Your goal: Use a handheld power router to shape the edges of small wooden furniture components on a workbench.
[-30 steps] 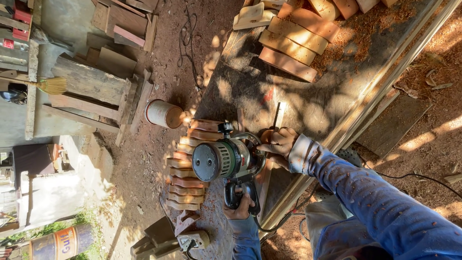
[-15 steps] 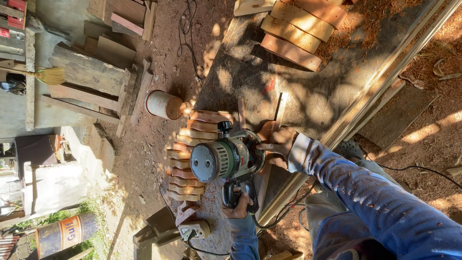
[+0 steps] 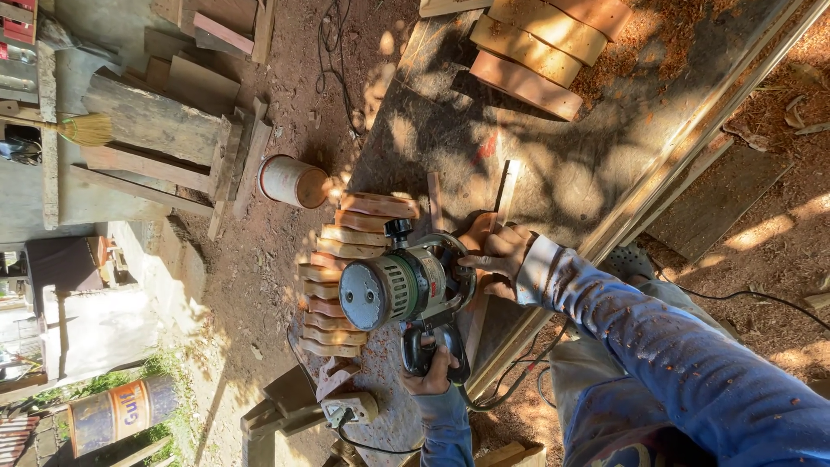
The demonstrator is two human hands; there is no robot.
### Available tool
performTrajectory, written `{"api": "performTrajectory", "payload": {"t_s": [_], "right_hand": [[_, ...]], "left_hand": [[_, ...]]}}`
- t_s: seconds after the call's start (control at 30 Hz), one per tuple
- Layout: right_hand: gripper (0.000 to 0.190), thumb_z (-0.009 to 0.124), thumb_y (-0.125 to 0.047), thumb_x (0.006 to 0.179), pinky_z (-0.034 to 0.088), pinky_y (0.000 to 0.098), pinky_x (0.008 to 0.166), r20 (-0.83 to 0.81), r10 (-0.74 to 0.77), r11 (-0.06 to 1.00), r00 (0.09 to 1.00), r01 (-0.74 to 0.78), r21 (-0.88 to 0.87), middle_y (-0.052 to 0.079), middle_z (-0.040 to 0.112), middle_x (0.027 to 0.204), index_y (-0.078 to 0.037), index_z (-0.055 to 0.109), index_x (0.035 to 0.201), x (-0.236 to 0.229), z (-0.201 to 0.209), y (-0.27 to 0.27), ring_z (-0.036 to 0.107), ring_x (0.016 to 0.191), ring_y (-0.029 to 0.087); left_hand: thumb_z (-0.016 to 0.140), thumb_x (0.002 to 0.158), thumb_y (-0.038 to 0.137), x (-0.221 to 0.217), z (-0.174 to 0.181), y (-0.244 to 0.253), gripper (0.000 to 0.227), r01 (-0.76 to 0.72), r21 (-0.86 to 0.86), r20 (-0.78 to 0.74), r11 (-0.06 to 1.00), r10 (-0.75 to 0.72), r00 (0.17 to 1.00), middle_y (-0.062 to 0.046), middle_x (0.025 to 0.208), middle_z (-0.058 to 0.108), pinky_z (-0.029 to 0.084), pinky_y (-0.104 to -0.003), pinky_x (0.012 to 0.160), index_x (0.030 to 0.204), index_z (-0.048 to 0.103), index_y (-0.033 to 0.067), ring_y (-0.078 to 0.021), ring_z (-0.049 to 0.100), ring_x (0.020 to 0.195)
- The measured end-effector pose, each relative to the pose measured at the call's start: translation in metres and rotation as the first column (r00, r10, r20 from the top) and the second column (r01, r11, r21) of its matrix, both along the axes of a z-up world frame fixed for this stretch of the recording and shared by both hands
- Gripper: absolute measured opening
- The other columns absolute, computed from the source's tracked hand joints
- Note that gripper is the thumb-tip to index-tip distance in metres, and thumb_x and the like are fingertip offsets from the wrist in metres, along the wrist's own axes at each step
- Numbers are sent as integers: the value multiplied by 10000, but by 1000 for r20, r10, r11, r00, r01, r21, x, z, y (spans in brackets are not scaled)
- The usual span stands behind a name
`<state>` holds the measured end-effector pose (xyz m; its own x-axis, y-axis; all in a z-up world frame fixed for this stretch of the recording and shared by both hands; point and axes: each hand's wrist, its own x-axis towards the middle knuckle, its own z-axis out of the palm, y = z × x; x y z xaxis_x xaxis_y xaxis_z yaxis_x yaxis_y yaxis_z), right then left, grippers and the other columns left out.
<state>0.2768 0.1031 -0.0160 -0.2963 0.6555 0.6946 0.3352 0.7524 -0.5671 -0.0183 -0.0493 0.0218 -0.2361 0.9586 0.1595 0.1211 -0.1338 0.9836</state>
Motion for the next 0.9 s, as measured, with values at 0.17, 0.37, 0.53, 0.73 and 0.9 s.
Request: {"api": "performTrajectory", "payload": {"t_s": [0.17, 0.37, 0.53, 0.73, 0.9], "right_hand": [[614, 445, -611, 931, 454, 429, 728, 26, 7, 1000, 1000, -7, -4, 60, 546, 831, -237, 683, 1357, -1, 0, 1, 555, 815, 274], [616, 713, -535, 754, 486, 425, 860, 105, -11, 997, 994, 19, -74, 1, 540, 874, -330, 687, 1334, -8, -11, 2, 577, 921, 225], [546, 484, -573, 917, 525, 428, 762, -40, 6, 1000, 999, -5, 8, 77, 588, 912, -172, 716, 1205, 13, 47, 9, 594, 848, 265], [680, 550, -530, 885, 414, 562, 1033, -110, -238, 969, 965, 244, 38, 198, 543, 1330, -16, 574, 1329, 4, 46, 4, 541, 1225, 361], [868, 684, -590, 730, 282, 620, 1158, 147, -244, 969, 959, 248, -7, 214, 490, 1418, -25, 553, 1376, -6, 24, 2, 450, 1347, 410]], "left_hand": [[723, 790, -116, 3, -1, -3, 286, -93, -2, 13, 996, 93, 996, -127, 644, 673, 516, -297, 397, 1038, 700, 24, -178, 564, 404], [782, 792, -25, 8, 3, -6, 283, -126, -44, -19, 991, 125, 992, -120, 622, 700, 532, -297, 417, 1062, 721, 32, -186, 619, 438], [750, 789, -22, 37, 43, 3, 333, -223, -89, -33, 971, 221, 975, -148, 712, 719, 531, -332, 448, 1119, 702, -15, -206, 596, 467], [792, 724, -57, 2, 47, -15, 347, -379, -120, -38, 917, 378, 925, -197, 652, 729, 488, -342, 366, 1063, 732, -102, -241, 584, 377], [802, 705, -129, -26, 75, -70, 466, -539, -251, -76, 804, 539, 839, -264, 688, 750, 481, -409, 347, 1161, 703, -125, -272, 547, 352]]}}
